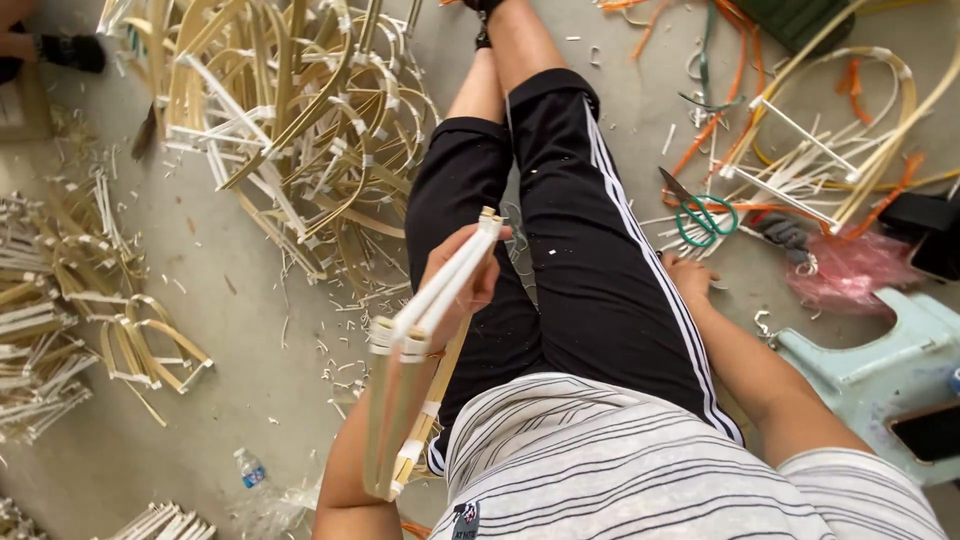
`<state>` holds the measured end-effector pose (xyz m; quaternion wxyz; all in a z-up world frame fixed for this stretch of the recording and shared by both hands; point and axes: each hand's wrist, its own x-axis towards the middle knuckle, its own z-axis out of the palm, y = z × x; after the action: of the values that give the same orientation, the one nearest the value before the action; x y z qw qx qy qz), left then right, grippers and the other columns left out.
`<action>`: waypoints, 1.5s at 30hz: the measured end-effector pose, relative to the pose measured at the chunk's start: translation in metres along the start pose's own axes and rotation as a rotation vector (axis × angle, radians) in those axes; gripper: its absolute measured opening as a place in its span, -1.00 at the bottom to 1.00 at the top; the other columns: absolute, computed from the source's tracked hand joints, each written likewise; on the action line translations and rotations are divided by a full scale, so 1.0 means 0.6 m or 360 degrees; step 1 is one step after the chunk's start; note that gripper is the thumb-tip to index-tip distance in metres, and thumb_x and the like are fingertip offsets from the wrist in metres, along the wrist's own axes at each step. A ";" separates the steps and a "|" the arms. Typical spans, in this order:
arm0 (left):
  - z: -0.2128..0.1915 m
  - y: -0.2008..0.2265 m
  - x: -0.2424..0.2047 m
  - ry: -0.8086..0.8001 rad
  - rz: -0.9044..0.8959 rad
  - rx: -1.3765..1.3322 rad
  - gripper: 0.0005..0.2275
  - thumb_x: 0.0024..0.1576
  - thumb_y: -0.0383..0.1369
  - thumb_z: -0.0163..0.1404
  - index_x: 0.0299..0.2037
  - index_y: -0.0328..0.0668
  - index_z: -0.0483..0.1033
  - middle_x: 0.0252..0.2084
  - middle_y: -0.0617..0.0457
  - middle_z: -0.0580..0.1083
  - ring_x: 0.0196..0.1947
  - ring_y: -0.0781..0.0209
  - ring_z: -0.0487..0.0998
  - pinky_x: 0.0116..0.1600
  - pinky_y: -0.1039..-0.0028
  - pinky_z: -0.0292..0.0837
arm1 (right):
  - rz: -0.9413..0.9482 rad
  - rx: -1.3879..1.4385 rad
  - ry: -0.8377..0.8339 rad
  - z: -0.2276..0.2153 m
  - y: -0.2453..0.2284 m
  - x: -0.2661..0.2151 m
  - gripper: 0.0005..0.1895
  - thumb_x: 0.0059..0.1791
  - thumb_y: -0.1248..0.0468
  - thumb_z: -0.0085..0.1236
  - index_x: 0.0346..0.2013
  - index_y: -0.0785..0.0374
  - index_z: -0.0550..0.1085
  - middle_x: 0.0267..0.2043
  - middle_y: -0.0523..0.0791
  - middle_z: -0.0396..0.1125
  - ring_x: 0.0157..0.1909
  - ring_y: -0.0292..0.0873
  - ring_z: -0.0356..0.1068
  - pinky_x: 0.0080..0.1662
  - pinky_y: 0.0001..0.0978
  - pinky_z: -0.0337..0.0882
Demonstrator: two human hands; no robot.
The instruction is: Assembling and trimming wooden or bamboo frame components using pliers and connectors.
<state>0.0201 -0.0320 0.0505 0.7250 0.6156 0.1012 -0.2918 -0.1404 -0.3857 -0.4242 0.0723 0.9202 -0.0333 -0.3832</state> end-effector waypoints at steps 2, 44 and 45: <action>-0.017 -0.022 0.004 -0.0322 0.0019 -0.0531 -0.69 0.31 -0.35 0.01 0.22 -0.30 0.47 -0.56 0.07 0.34 -0.69 0.48 0.18 -0.61 0.68 0.02 | -0.0036 0.0249 -0.0069 -0.071 0.026 -0.030 -0.56 0.10 0.05 -0.17 0.23 0.11 0.26 0.25 0.26 0.25 0.22 0.35 0.33 0.03 0.65 0.22; -0.003 -0.062 -0.056 -0.0391 -0.0084 0.0272 -0.76 0.35 -0.37 -0.14 0.14 -0.21 0.47 -0.49 0.20 0.42 -0.66 0.50 0.30 -0.54 0.61 0.26 | -0.0875 0.1445 0.0046 -0.555 -0.012 -0.437 -0.46 -0.08 0.21 0.31 0.19 0.15 0.44 -0.25 -0.14 0.47 -0.20 -0.15 0.44 0.00 -0.34 0.48; -0.004 -0.056 -0.061 -0.0395 -0.0095 0.0278 -0.76 0.35 -0.37 -0.14 0.14 -0.21 0.47 -0.49 0.20 0.42 -0.66 0.50 0.30 -0.54 0.61 0.26 | -0.0871 0.1457 0.0041 -0.534 -0.010 -0.422 -0.46 -0.08 0.21 0.31 0.19 0.15 0.44 -0.25 -0.14 0.47 -0.20 -0.15 0.44 0.00 -0.34 0.48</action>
<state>-0.0271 -0.0213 0.0403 0.6666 0.6323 0.0033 -0.3947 -0.0912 -0.3156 -0.0246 -0.4389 0.8373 0.0450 -0.3230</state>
